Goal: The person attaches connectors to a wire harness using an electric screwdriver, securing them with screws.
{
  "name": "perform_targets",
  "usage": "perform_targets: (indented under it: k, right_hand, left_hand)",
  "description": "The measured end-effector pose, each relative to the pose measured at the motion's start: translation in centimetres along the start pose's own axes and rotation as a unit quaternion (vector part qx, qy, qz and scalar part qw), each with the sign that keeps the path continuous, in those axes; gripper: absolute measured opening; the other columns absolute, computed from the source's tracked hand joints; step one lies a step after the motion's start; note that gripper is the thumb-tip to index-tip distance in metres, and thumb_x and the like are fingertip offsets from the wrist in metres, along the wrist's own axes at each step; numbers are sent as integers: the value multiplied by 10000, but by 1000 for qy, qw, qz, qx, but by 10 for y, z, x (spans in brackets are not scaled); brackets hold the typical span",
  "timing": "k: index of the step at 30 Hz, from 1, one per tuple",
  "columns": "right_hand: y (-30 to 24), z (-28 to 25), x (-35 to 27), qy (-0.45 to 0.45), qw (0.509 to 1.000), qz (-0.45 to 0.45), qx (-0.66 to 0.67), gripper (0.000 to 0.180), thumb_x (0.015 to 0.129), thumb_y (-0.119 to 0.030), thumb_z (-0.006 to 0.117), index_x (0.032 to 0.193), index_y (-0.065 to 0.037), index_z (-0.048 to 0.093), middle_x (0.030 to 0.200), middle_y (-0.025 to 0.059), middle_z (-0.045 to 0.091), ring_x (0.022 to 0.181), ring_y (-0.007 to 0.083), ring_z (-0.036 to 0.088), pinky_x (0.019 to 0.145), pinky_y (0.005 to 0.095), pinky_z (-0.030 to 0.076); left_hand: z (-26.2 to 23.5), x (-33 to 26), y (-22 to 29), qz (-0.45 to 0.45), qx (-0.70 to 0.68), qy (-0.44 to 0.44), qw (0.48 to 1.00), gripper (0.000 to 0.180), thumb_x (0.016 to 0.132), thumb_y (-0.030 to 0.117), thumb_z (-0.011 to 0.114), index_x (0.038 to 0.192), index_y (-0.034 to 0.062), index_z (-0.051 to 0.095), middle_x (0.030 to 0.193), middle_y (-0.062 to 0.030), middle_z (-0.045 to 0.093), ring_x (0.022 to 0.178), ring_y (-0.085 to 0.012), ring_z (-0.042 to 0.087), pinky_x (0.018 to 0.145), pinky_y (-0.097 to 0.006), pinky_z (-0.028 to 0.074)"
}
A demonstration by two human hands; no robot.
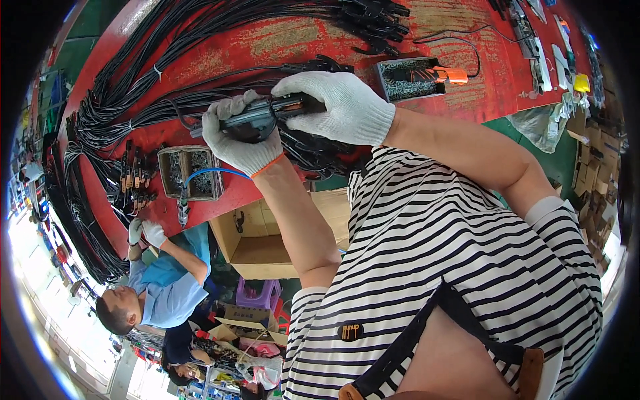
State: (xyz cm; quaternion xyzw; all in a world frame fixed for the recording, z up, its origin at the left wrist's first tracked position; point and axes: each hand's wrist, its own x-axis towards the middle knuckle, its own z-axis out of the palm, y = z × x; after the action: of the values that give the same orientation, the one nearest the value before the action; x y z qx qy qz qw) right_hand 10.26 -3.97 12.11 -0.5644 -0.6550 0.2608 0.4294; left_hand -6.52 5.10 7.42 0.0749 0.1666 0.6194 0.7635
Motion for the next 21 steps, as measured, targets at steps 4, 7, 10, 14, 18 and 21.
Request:
perform_targets:
  k: [4,7,10,14,18,21]
  right_hand:
    - [2,0,3,-3,1000,19,24,488,812,-180,842,1252,-52,676,1192,138,726,1046,309,721,906,375,589]
    - [12,-2,7,-21,999,23,-23,471,810,-183,837,1231,-50,673,1129,163,728,989,328,724,859,379,587]
    - [22,-7,1,-81,994,75,-18,459,817,-184,828,1228,-53,672,1127,173,724,1000,339,720,858,392,586]
    - [43,-2,-32,-102,990,97,-21,444,800,-211,836,1184,-57,675,1086,189,726,993,363,717,863,400,582]
    - [63,3,-65,-170,968,153,-99,438,792,-259,835,1164,-82,685,1079,181,731,988,361,720,842,421,586]
    - [73,3,-78,-235,957,109,-129,430,813,-317,819,1165,-105,694,1075,149,741,968,342,725,801,418,592]
  left_hand:
    - [1,1,-1,-18,-39,11,999,176,982,250,633,942,83,592,830,-23,602,783,-196,600,815,-407,520]
    - [16,-4,0,-40,22,61,997,199,1002,272,607,1035,77,597,894,-59,647,855,-241,647,881,-460,537]
    - [12,-14,8,-88,101,110,985,271,1028,313,590,1115,60,632,1011,-124,711,969,-304,693,966,-502,543]
    - [-19,-38,0,-165,281,202,923,280,1006,319,661,1108,60,686,1020,-77,721,945,-197,697,889,-364,556]
    - [-55,-68,-29,-167,531,197,807,393,985,355,661,1124,-11,693,943,-83,734,885,-225,706,853,-365,548]
    - [-94,-89,-35,-78,749,195,629,554,936,471,662,1243,12,708,1130,-195,743,1066,-350,711,956,-384,527]
